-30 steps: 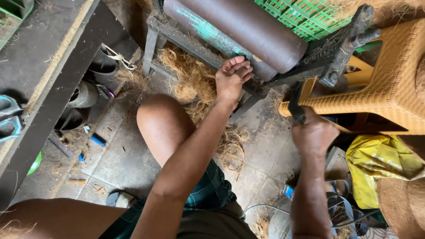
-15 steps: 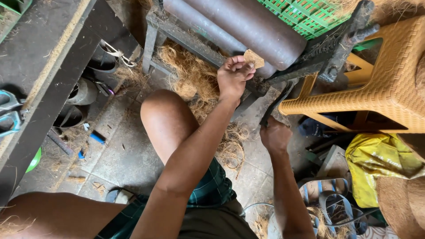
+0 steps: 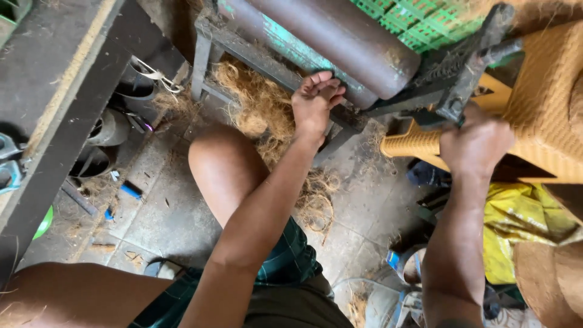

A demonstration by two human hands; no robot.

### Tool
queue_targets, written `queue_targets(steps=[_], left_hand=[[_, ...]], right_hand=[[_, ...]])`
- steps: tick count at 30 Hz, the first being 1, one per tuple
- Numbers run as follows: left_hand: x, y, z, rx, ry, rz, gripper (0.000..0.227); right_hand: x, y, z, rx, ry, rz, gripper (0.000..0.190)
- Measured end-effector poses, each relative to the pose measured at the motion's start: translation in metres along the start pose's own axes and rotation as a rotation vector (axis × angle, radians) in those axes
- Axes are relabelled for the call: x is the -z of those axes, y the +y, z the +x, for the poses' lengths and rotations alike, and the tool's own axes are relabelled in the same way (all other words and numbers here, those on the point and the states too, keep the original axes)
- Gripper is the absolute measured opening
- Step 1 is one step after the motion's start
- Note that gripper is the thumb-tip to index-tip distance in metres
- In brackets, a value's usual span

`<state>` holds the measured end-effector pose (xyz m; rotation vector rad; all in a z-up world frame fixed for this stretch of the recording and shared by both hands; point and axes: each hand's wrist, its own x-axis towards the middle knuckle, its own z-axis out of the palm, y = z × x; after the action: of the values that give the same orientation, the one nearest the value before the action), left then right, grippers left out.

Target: Trimming the edges of small, pre-cut fibrous shapes using scissors to refine their shape.

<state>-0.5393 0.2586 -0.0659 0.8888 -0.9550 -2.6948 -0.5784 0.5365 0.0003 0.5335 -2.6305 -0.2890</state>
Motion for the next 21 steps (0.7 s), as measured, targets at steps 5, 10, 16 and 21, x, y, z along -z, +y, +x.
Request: queue_targets(steps=[5,10,16,21], left_hand=[[-0.001,0.002,-0.001,0.039,-0.002,0.05,0.034],[0.008,-0.033,0.017,-0.115,-0.013,0.1,0.038],[0.013,-0.052,0.03,-0.175,-0.005,0.095,0.031],[0.022,-0.067,0.048,-0.194,0.044,0.11,0.022]], right_hand=[[0.008,-0.043,-0.046,0.023,0.021,0.043,0.006],[-0.018,-0.094,-0.103,-0.13,-0.164,0.081,0.016],[-0.092,-0.123,-0.133,-0.185,-0.342,0.22,0.011],[-0.116,-0.135,-0.124,-0.278,-0.593,0.215,0.014]])
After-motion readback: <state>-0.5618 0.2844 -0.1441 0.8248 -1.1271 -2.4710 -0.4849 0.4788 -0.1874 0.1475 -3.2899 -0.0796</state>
